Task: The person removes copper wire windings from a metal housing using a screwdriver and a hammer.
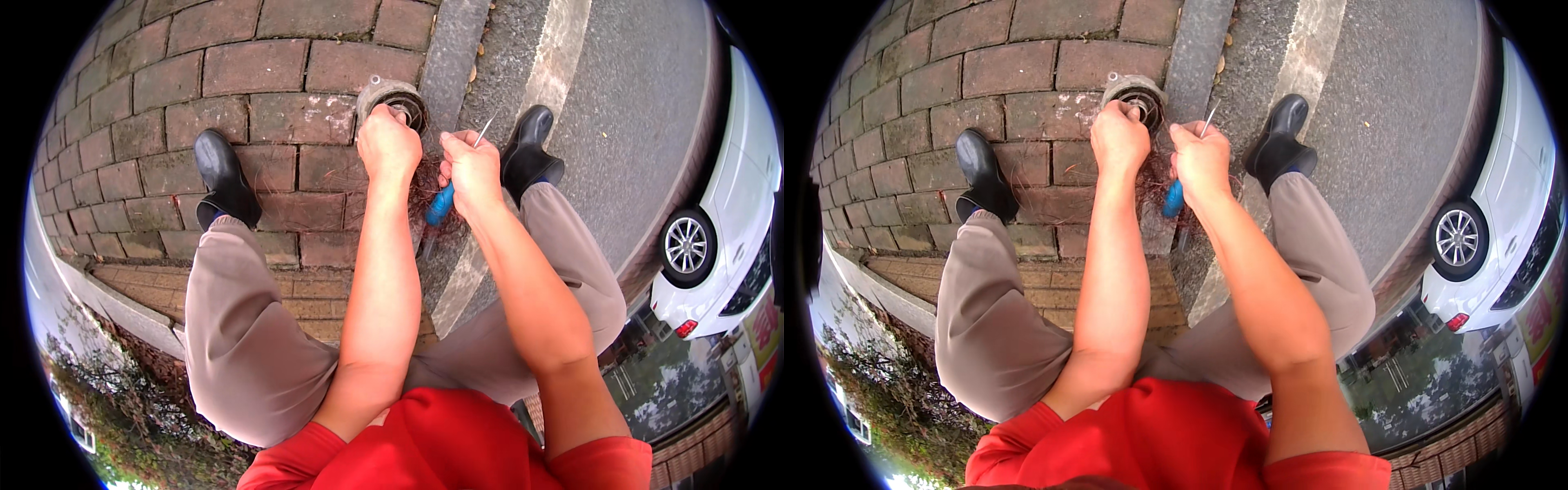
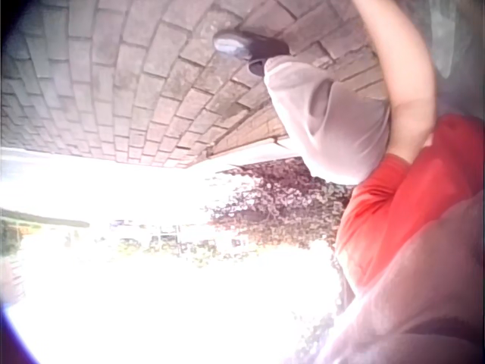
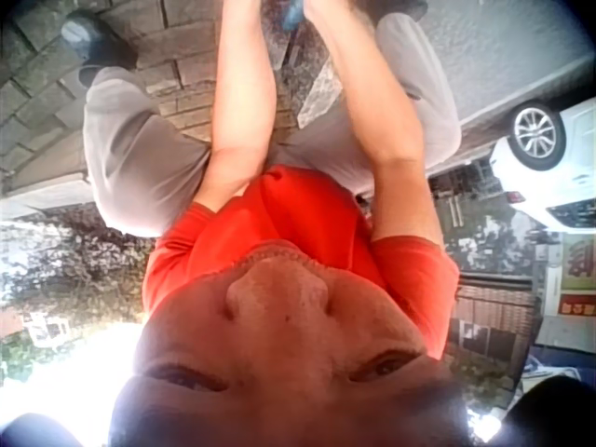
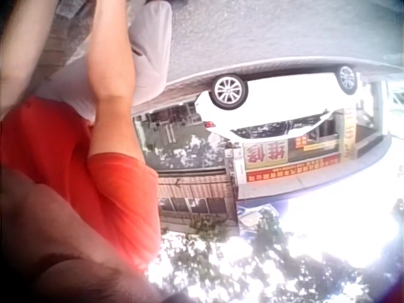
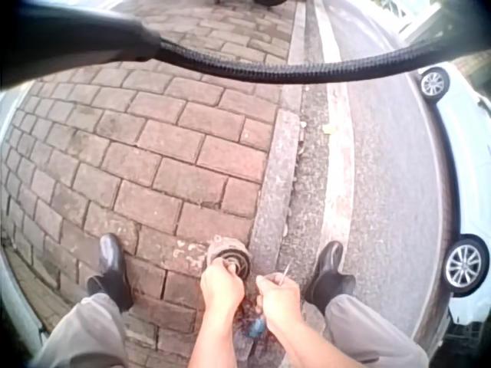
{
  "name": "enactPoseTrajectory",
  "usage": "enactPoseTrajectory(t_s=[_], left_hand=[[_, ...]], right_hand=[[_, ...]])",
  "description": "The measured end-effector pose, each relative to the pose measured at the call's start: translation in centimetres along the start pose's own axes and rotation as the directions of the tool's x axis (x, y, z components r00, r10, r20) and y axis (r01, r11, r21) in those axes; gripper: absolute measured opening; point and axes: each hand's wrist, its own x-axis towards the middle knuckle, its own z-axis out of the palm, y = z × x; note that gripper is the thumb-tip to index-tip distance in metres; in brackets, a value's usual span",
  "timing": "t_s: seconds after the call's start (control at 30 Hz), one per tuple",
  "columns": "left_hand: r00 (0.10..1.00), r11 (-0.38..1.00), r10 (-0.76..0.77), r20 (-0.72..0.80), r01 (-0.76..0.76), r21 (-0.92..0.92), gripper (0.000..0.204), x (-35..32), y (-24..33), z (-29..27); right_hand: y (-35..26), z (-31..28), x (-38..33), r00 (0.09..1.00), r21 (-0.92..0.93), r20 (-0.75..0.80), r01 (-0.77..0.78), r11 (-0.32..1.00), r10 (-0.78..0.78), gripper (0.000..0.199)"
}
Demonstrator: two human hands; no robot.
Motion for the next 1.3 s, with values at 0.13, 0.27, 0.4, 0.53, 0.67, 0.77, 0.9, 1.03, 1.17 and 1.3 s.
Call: enactPoseTrajectory(t_s=[0.13, 0.27, 0.4, 0.53, 0.67, 0.77, 0.9, 1.03, 1.17, 1.3], left_hand=[[1.0, 0.999, -0.018, 0.016, 0.019, -0.035, 0.013, -0.4, 0.1, -0.1], [0.996, 0.998, -0.065, 0.059, 0.065, -0.003, 0.015, -0.3, 0.2, -0.1], [0.996, 0.998, -0.065, 0.064, 0.064, 0.018, 0.014, -0.1, -0.1, 0.1], [0.996, 0.999, -0.048, 0.077, 0.05, -0.019, 0.014, 0.1, -0.2, -0.5], [0.996, 0.998, -0.021, 0.084, 0.025, -0.051, 0.015, -0.2, -0.2, -0.6], [0.991, 0.996, -0.024, 0.134, 0.034, -0.077, 0.017, 0.0, -0.7, -0.7], [0.978, 0.992, -0.036, 0.203, 0.06, -0.114, 0.021, -0.3, -1.2, -0.7], [0.968, 0.994, -0.076, 0.239, 0.093, -0.059, 0.023, -0.7, -1.0, -1.2], [0.947, 0.991, -0.13, 0.295, 0.122, 0.047, 0.029, -0.8, 0.1, -1.7], [0.957, 0.998, -0.067, 0.282, 0.061, 0.03, 0.03, -1.0, -0.5, -1.1]], right_hand=[[0.4, -0.6, -1.0, 1.0, -0.018, 0.003, -0.005, 1.0, 0.005, 0.016], [0.5, -0.6, -2.0, 1.0, -0.081, -0.019, -0.013, 0.997, 0.012, 0.018], [0.1, -0.5, -2.9, 1.0, -0.11, -0.014, -0.027, 0.994, 0.026, 0.019], [-0.5, -0.1, -3.5, 0.997, -0.138, -0.014, -0.078, 0.987, 0.077, 0.015], [-2.2, -0.5, -3.5, 0.978, -0.102, 0.003, -0.208, 0.973, 0.21, 0.011], [-2.5, -1.1, -3.6, 0.971, -0.138, -0.011, -0.239, 0.961, 0.24, 0.012], [-3.8, -1.0, -5.4, 1.0, -0.418, -0.02, -0.019, 0.908, 0.012, 0.029], [-5.1, -0.8, -3.4, 0.965, -0.651, 0.122, 0.254, 0.715, -0.232, 0.027], [0.0, -1.1, 5.9, 0.994, -0.556, -0.02, 0.079, 0.827, -0.108, 0.024], [2.7, 0.5, 7.1, 0.999, -0.116, 0.032, -0.004, 0.993, 0.007, 0.029]])
